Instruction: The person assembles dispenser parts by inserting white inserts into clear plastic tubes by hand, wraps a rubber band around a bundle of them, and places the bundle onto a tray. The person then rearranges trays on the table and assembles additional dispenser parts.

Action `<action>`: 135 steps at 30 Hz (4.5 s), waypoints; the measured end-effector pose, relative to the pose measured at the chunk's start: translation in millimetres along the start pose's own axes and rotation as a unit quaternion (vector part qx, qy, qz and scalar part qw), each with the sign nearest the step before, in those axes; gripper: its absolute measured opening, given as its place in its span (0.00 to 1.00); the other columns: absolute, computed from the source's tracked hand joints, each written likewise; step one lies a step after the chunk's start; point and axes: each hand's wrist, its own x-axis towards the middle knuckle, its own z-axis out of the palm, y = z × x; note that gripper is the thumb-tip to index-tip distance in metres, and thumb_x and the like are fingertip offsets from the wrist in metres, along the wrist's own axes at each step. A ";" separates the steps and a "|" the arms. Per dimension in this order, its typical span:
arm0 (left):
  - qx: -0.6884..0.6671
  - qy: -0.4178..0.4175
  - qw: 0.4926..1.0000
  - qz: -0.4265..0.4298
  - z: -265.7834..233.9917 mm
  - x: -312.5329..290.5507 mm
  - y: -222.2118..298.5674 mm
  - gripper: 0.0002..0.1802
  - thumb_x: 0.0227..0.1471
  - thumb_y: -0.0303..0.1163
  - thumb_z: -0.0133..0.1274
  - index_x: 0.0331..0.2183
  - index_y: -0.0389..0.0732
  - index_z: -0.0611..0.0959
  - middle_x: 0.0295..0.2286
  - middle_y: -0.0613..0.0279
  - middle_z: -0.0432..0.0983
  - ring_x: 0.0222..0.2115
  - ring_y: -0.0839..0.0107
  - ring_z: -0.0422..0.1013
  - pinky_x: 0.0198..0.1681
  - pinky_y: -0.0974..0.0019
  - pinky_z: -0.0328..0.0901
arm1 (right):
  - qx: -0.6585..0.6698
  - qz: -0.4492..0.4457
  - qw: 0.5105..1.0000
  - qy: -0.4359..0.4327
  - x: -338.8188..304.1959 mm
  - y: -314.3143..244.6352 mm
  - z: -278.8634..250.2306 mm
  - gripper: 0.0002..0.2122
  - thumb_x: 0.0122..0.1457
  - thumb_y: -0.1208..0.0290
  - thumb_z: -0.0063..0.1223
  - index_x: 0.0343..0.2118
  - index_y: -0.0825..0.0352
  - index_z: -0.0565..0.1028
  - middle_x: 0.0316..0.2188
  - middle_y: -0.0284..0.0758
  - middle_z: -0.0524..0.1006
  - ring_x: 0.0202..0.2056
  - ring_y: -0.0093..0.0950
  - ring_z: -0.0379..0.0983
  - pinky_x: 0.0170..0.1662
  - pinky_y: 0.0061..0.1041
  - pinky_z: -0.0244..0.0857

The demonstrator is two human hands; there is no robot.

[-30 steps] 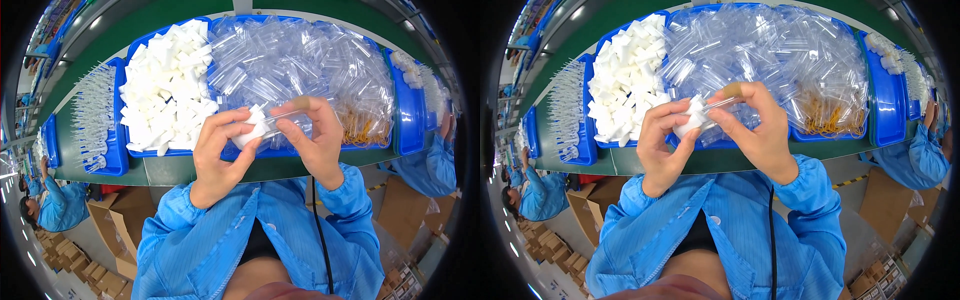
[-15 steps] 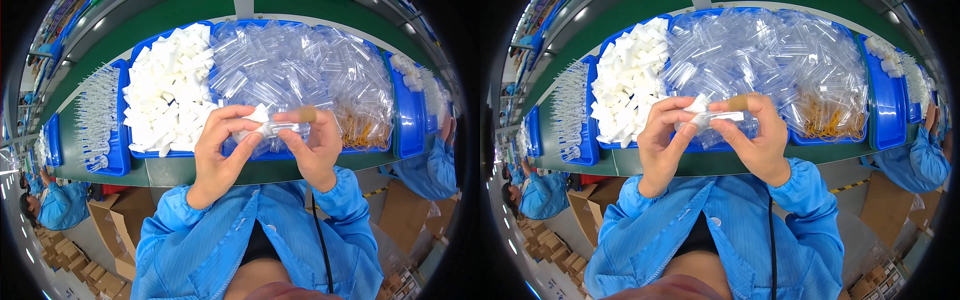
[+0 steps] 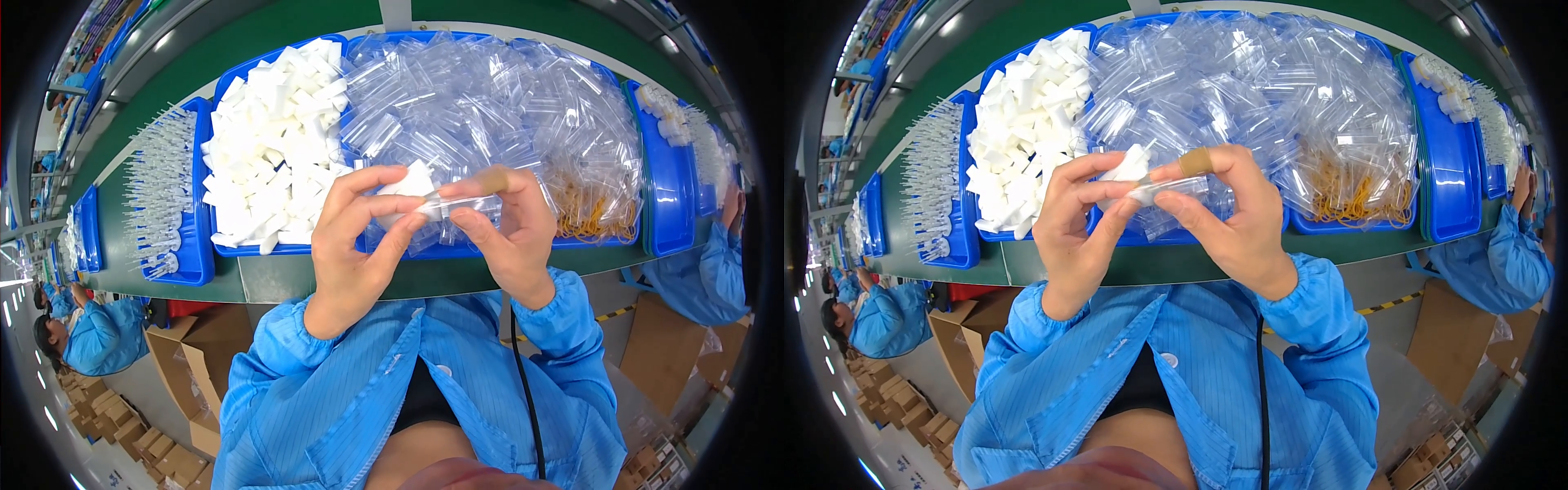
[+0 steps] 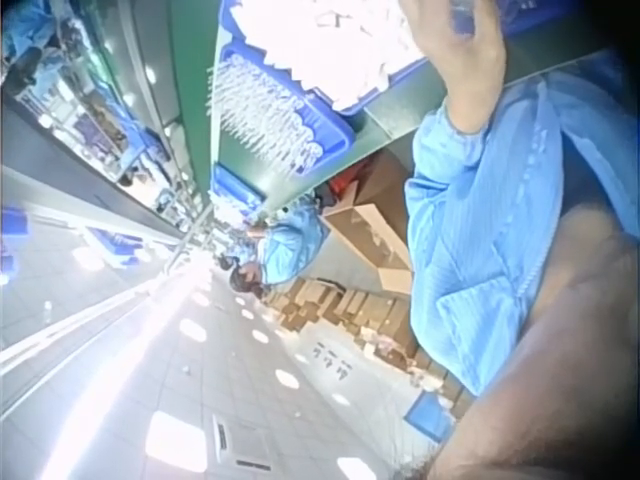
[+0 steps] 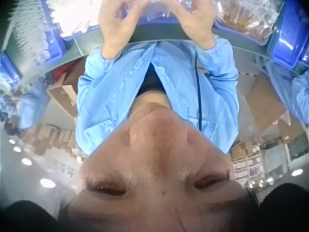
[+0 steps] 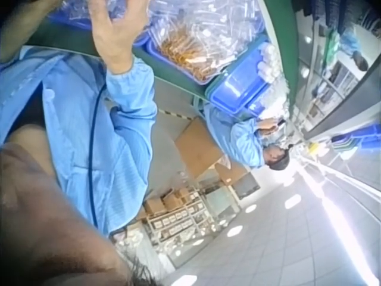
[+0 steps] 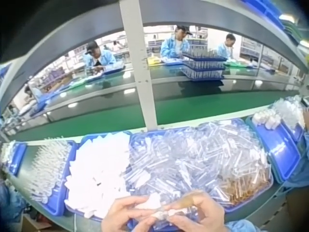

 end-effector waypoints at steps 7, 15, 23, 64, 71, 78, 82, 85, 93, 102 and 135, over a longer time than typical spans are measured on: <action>-0.054 -0.003 0.998 -0.020 -4.3 -3.1 -5.2 0.12 0.44 0.21 0.66 0.35 0.37 0.86 0.45 0.54 0.75 0.45 0.65 0.72 0.44 0.67 0.69 | -0.099 -0.086 0.990 -0.053 19.9 0.1 -8.0 0.12 0.52 0.74 0.66 0.39 0.66 0.77 0.37 0.31 0.81 0.40 0.26 0.73 0.46 0.25 0.65; -0.041 0.015 0.998 -0.033 -3.2 -5.7 -4.0 0.14 0.45 0.20 0.66 0.38 0.36 0.86 0.45 0.55 0.74 0.44 0.68 0.73 0.40 0.72 0.71 | 0.018 0.058 0.996 -0.068 26.6 -9.1 -4.3 0.11 0.55 0.72 0.63 0.39 0.69 0.78 0.36 0.34 0.79 0.39 0.23 0.76 0.45 0.24 0.67; -0.042 -0.007 0.999 -0.018 -7.6 -3.6 1.7 0.15 0.49 0.19 0.63 0.41 0.35 0.84 0.48 0.54 0.71 0.46 0.67 0.72 0.41 0.71 0.73 | 0.031 0.092 0.994 -0.053 28.8 -11.6 -10.5 0.14 0.58 0.68 0.61 0.43 0.70 0.76 0.37 0.33 0.80 0.40 0.20 0.75 0.44 0.22 0.68; -0.361 0.012 0.911 -0.202 -21.0 -18.0 -4.7 0.24 0.55 0.29 0.60 0.50 0.32 0.71 0.45 0.49 0.76 0.45 0.65 0.75 0.49 0.62 0.70 | -0.043 0.051 0.992 -0.110 24.6 -23.1 -14.3 0.15 0.56 0.65 0.61 0.46 0.64 0.77 0.39 0.29 0.79 0.37 0.20 0.69 0.39 0.22 0.59; -0.337 -0.018 0.918 -0.208 -20.1 -18.9 -4.4 0.22 0.57 0.34 0.59 0.49 0.33 0.72 0.44 0.51 0.76 0.43 0.66 0.75 0.46 0.62 0.72 | -0.058 -0.049 0.983 -0.170 33.2 -9.1 -19.3 0.11 0.52 0.69 0.64 0.39 0.63 0.79 0.37 0.28 0.79 0.37 0.22 0.68 0.40 0.23 0.61; -0.355 -0.029 0.900 -0.252 -18.3 -20.1 -2.6 0.22 0.59 0.38 0.56 0.48 0.34 0.72 0.43 0.53 0.76 0.41 0.67 0.75 0.44 0.63 0.73 | -0.060 -0.075 0.971 -0.219 35.7 -12.9 -18.2 0.10 0.51 0.70 0.66 0.36 0.63 0.80 0.36 0.31 0.78 0.39 0.27 0.69 0.44 0.29 0.63; -0.363 -0.023 0.896 -0.255 -16.5 -19.7 -3.0 0.21 0.59 0.38 0.57 0.48 0.35 0.72 0.44 0.53 0.75 0.41 0.67 0.75 0.45 0.63 0.71 | -0.120 -0.107 0.967 -0.197 34.1 -15.8 -17.9 0.11 0.49 0.68 0.68 0.36 0.62 0.80 0.34 0.30 0.78 0.40 0.30 0.70 0.44 0.29 0.63; -0.341 -0.007 0.912 -0.227 -15.1 -19.0 -4.6 0.20 0.59 0.36 0.57 0.48 0.35 0.73 0.44 0.53 0.75 0.43 0.68 0.74 0.46 0.62 0.71 | -0.191 -0.163 0.951 -0.181 39.5 -25.2 -16.4 0.11 0.48 0.71 0.69 0.36 0.62 0.81 0.34 0.31 0.78 0.40 0.30 0.70 0.44 0.29 0.63; -0.210 0.061 0.976 -0.008 -7.7 -22.4 -11.2 0.22 0.47 0.15 0.63 0.45 0.31 0.76 0.49 0.49 0.68 0.49 0.63 0.71 0.47 0.65 0.73 | -0.084 -0.024 0.984 -0.156 25.7 -26.8 -7.6 0.09 0.52 0.76 0.66 0.36 0.67 0.79 0.34 0.34 0.78 0.33 0.25 0.73 0.38 0.24 0.67; 0.022 0.035 0.988 0.150 -14.6 -25.9 -16.0 0.25 0.40 0.17 0.68 0.43 0.34 0.78 0.46 0.48 0.70 0.46 0.57 0.74 0.48 0.61 0.73 | 0.058 0.090 0.987 -0.122 16.3 -15.8 -7.4 0.15 0.55 0.76 0.63 0.45 0.70 0.73 0.41 0.35 0.76 0.43 0.23 0.74 0.47 0.24 0.68; -0.118 -0.058 0.991 -0.018 -35.3 -14.5 -14.4 0.19 0.48 0.18 0.62 0.44 0.34 0.79 0.54 0.50 0.63 0.52 0.62 0.68 0.54 0.61 0.66 | -0.435 -0.197 0.877 -0.057 71.5 -6.7 -55.7 0.13 0.51 0.73 0.65 0.40 0.64 0.79 0.36 0.34 0.80 0.37 0.33 0.73 0.39 0.30 0.68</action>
